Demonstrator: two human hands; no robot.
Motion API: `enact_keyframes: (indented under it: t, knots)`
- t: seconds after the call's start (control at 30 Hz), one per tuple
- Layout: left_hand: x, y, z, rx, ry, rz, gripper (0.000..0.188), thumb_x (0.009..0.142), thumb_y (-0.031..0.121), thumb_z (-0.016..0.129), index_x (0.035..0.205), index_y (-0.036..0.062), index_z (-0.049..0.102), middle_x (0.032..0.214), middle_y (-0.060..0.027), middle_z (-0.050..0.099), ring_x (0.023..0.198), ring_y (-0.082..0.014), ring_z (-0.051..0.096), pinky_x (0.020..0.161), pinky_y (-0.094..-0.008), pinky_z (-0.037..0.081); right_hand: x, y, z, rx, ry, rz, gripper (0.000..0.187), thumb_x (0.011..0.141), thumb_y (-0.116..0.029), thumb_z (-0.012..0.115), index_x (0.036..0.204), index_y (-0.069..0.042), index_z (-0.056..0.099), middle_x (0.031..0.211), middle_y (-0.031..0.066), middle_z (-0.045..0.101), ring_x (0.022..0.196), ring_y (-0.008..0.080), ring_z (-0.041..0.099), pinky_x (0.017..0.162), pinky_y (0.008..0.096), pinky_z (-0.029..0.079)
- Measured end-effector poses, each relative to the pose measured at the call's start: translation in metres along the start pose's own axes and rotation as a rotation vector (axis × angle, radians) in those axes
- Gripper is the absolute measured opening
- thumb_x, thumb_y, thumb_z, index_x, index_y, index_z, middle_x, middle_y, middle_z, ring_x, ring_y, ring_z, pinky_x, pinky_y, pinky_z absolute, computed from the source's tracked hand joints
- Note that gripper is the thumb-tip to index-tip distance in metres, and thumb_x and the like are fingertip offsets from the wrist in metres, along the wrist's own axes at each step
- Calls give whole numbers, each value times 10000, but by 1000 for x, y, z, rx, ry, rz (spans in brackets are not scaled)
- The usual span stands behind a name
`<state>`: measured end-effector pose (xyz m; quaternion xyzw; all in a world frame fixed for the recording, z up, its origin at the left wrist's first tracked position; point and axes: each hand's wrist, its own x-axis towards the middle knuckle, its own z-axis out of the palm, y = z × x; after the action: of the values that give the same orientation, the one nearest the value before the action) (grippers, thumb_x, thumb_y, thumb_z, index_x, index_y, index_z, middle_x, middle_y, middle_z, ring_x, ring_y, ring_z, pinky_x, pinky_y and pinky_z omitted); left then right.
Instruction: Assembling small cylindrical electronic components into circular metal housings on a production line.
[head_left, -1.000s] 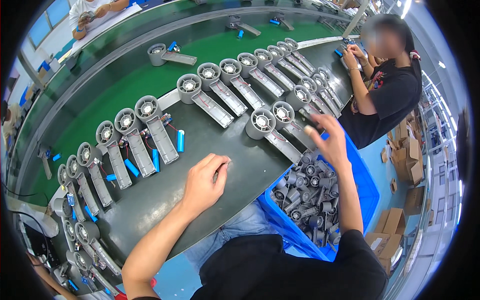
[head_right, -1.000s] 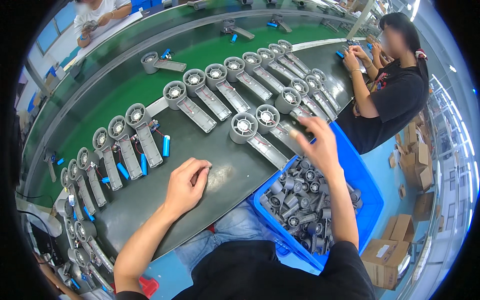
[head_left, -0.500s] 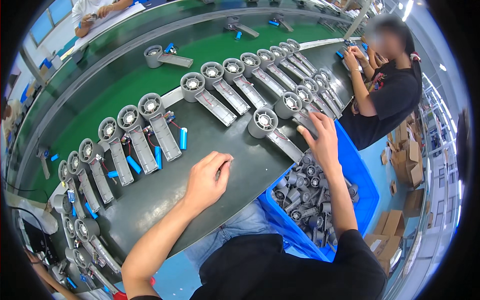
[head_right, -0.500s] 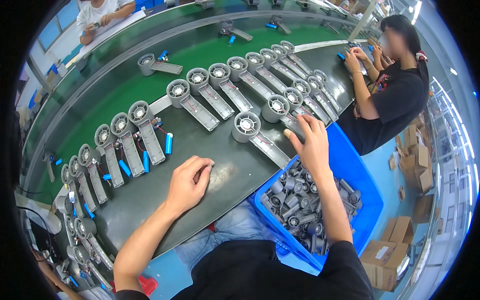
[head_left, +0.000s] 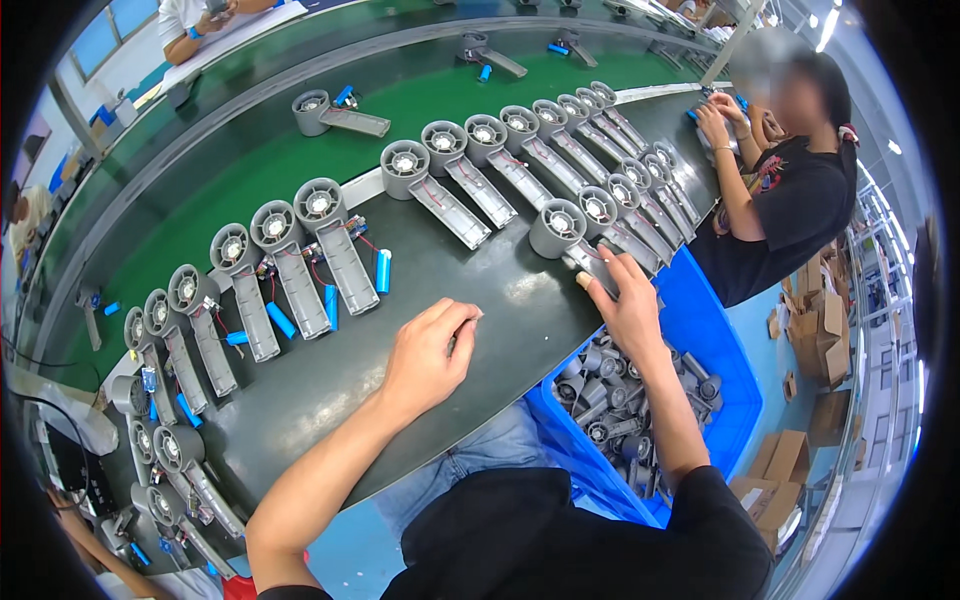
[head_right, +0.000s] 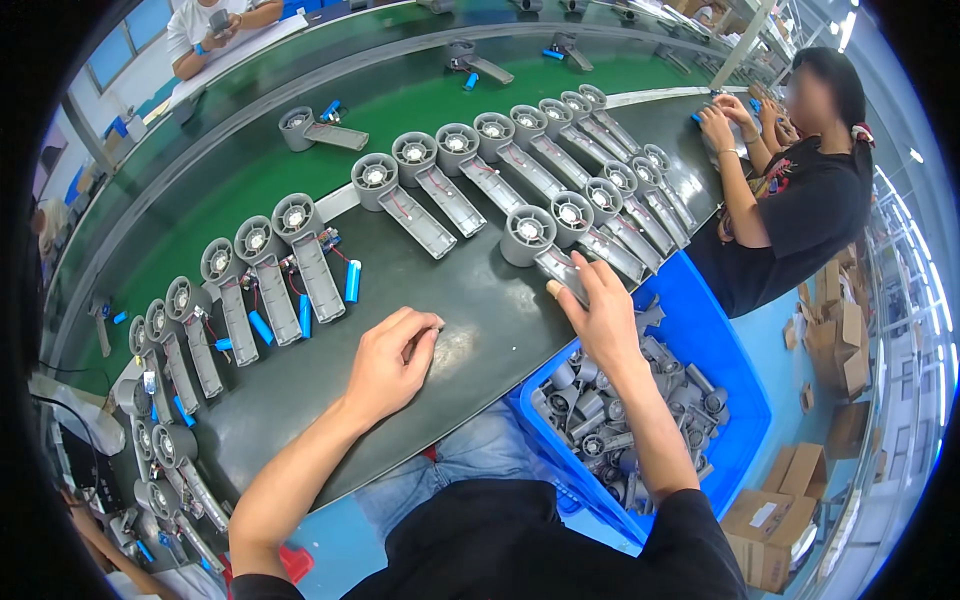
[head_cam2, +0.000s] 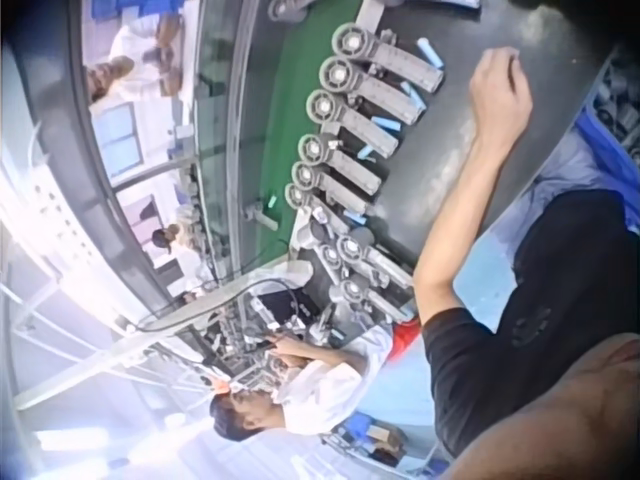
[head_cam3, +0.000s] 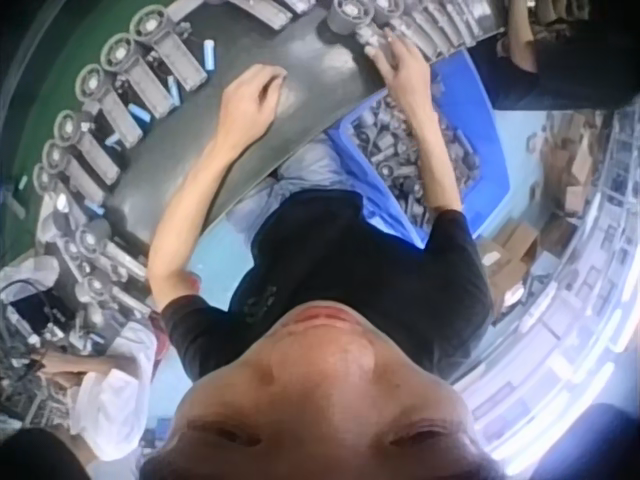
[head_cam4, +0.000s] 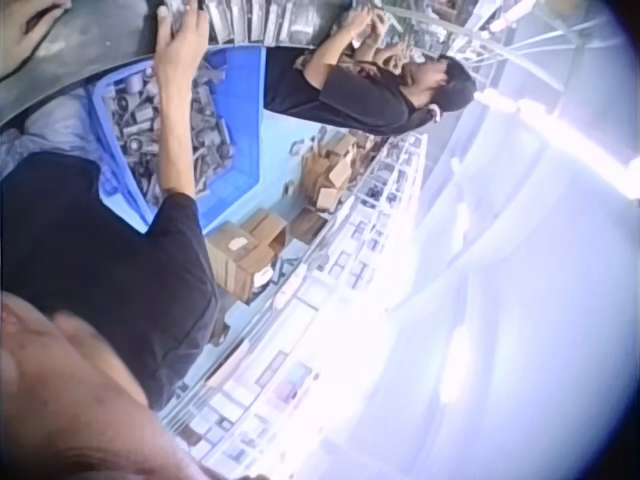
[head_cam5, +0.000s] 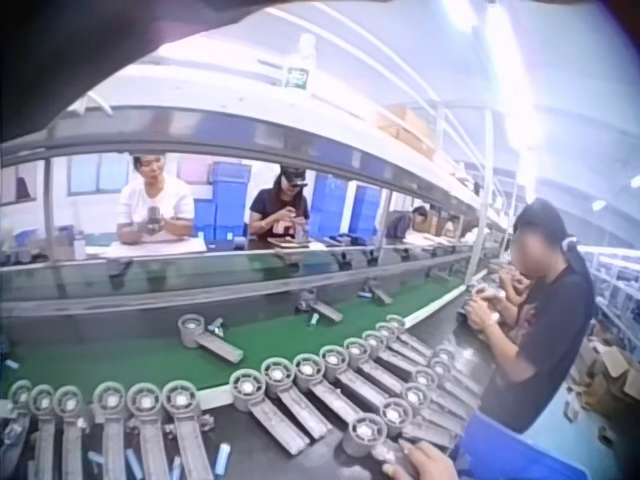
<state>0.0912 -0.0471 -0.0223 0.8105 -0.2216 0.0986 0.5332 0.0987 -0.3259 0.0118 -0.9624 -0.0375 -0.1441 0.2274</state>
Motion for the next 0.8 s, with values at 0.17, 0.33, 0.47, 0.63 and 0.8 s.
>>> enact_keyframes:
  t: [0.17, 0.33, 0.47, 0.63, 0.8]
  knots:
    - [-1, -1, 0, -2, 5, -1, 106, 891, -2, 628, 987, -2, 671, 819, -102, 629, 565, -179, 540, 537, -304, 434, 1, -6, -3, -109, 58, 21, 480, 859, -212, 749, 1280, -17, 624, 1104, 163, 644, 984, 342, 625, 850, 398, 496]
    - [1, 0, 0, 19, -15, 9, 106, 890, 2, 629, 987, -1, 673, 824, -104, 633, 568, -181, 545, 542, -304, 440, 44, -32, -26, -81, 278, -182, 361, 862, -185, 745, 1163, 3, 682, 1050, 152, 688, 991, 301, 642, 916, 395, 484]
    - [0, 0, -2, 17, 1, 5, 105, 889, 7, 630, 982, 2, 677, 825, -108, 633, 573, -184, 552, 543, -307, 442, 119, -53, -1, -32, 125, -230, 349, 885, -282, 703, 1047, 27, 717, 952, 165, 721, 842, 296, 688, 799, 403, 528]
    - [-1, -2, 1, -5, 21, 14, 110, 892, 17, 624, 988, 5, 676, 833, -118, 636, 591, -208, 569, 556, -319, 453, 155, -55, 37, -391, -120, -186, 441, 798, -386, 778, 1003, 1, 721, 889, 228, 710, 868, 375, 698, 774, 466, 548]
    - [-1, -2, 0, 13, 3, 33, 121, 890, 21, 617, 998, 6, 670, 861, -135, 652, 655, -266, 616, 601, -357, 485, 162, -56, 49, -449, -103, -186, 444, 752, -404, 815, 886, 8, 720, 842, 206, 719, 833, 365, 719, 744, 448, 581]
